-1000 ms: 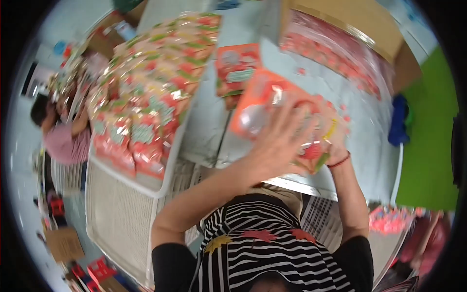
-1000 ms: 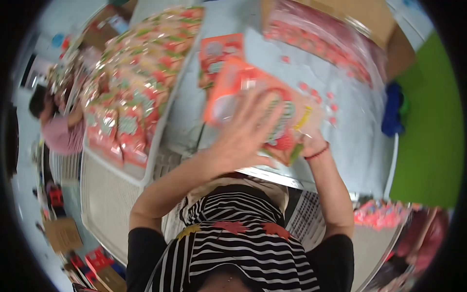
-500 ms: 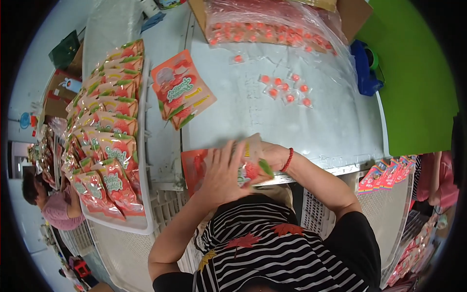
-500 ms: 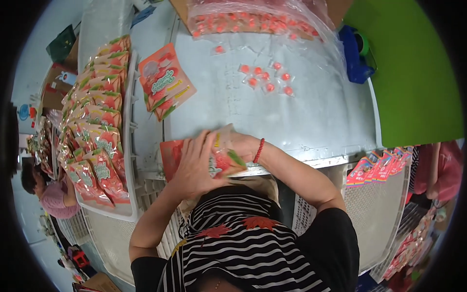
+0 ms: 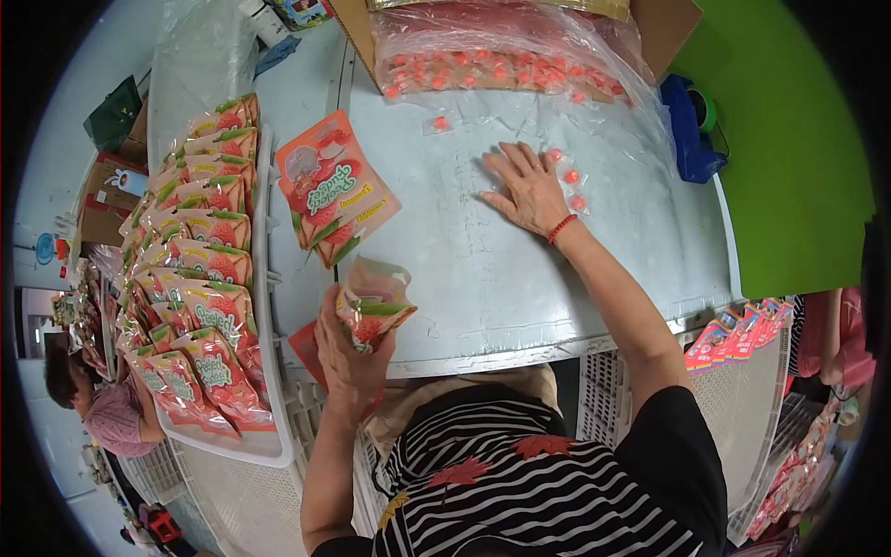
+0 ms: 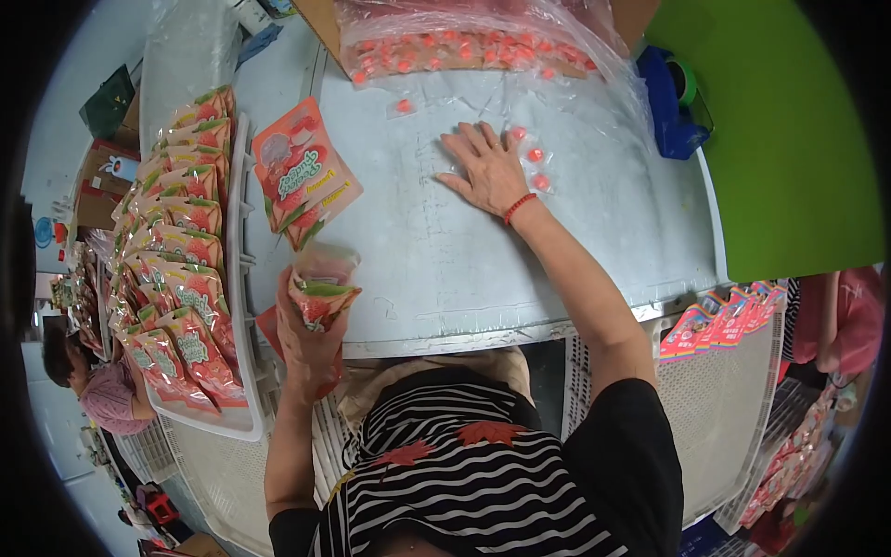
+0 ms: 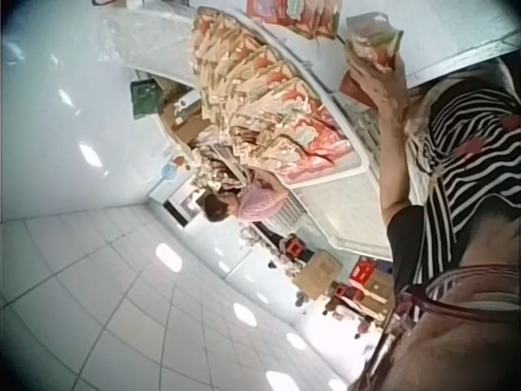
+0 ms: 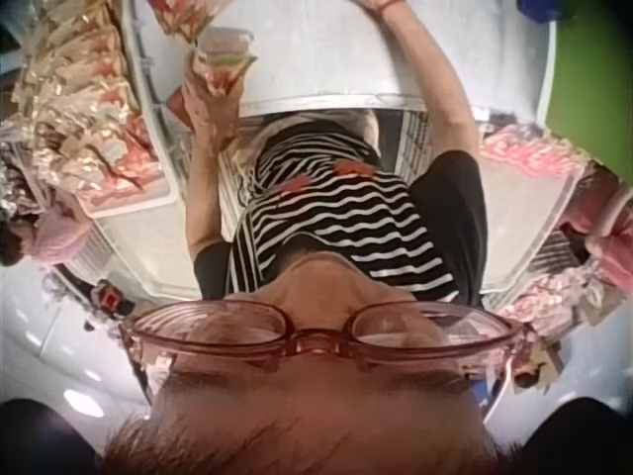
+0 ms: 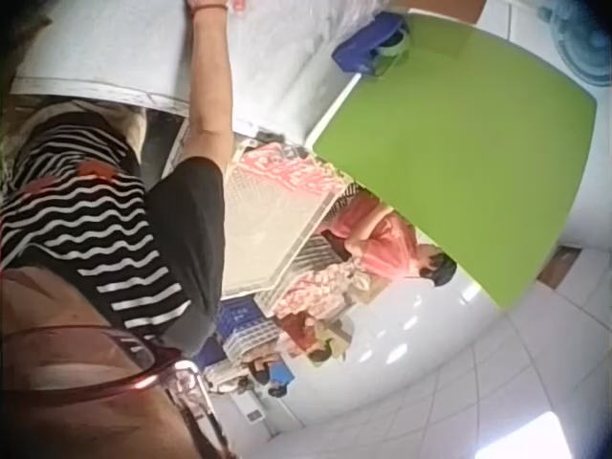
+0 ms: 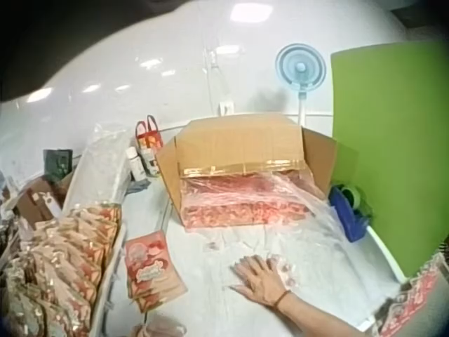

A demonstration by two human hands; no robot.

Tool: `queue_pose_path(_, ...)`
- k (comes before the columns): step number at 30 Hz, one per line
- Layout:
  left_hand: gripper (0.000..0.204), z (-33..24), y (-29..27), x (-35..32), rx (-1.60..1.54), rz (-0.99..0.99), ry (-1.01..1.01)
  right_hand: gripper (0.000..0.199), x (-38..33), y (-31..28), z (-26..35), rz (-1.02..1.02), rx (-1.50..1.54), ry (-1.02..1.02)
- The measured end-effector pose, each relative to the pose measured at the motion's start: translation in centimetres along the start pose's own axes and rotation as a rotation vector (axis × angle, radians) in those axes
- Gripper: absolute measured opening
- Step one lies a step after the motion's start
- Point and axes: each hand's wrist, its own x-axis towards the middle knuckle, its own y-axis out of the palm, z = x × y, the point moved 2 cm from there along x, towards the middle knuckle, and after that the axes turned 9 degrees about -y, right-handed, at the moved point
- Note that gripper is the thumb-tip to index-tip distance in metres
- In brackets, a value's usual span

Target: Packaging individual pieces of candy into branded pouches.

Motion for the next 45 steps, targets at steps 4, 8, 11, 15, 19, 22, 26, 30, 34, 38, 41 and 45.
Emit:
queue_pose_path(4,0.089,1.1,-0.6,-0.2,0.013,-0.016,-0.08,0.045,-0.2,1.5,0.8,0.137,0.061,-0.083)
queue_pose_path(8,0.088,1.8,-0.6,-0.5,0.009,-0.042,-0.074,0.037,-1.3,1.2,4.9,0.066,0.272,-0.164)
queue_pose_path(11,0.087,2.1,-1.4,-0.4,0.023,-0.072,-0.084,0.027,-1.0,0.3,1.1,-0.315,0.272,-0.093)
queue_pose_path(15,0.086,3.2,-2.0,-0.9,0.013,-0.089,-0.133,0.021,-0.1,-1.3,-6.0,-0.053,-0.071,0.199)
queue_pose_path(19,0.087,3.3,-1.7,-1.2,0.004,-0.088,-0.167,0.022,-0.6,0.9,-4.1,0.054,0.028,0.135)
queue_pose_path(22,0.088,3.5,-2.0,-1.6,0.0,-0.091,-0.162,0.035,-1.2,0.5,2.4,0.075,0.047,-0.032)
queue_pose_path(26,0.088,4.0,-2.7,-1.9,0.025,-0.114,-0.157,0.035,-2.8,-0.8,3.5,0.055,0.597,0.284)
queue_pose_path(30,0.087,3.9,-2.8,-1.5,0.005,-0.138,-0.146,0.033,-5.5,-2.0,-1.8,-0.446,1.646,0.763)
queue_pose_path(34,0.087,3.3,-2.6,-0.2,-0.019,-0.162,-0.119,0.033,-5.6,-1.5,-1.8,-0.267,1.041,0.572)
queue_pose_path(38,0.087,2.9,-2.6,0.4,0.004,-0.188,-0.099,0.053,-2.5,-0.7,4.9,-0.051,0.268,0.035)
queue_pose_path(41,0.088,3.1,-3.0,0.2,0.054,-0.213,-0.105,0.048,-1.2,0.3,9.2,0.022,0.151,-0.029)
queue_pose_path(45,0.088,3.0,-2.7,0.0,0.055,-0.199,-0.132,0.039,-2.0,2.4,12.7,0.025,0.176,-0.094)
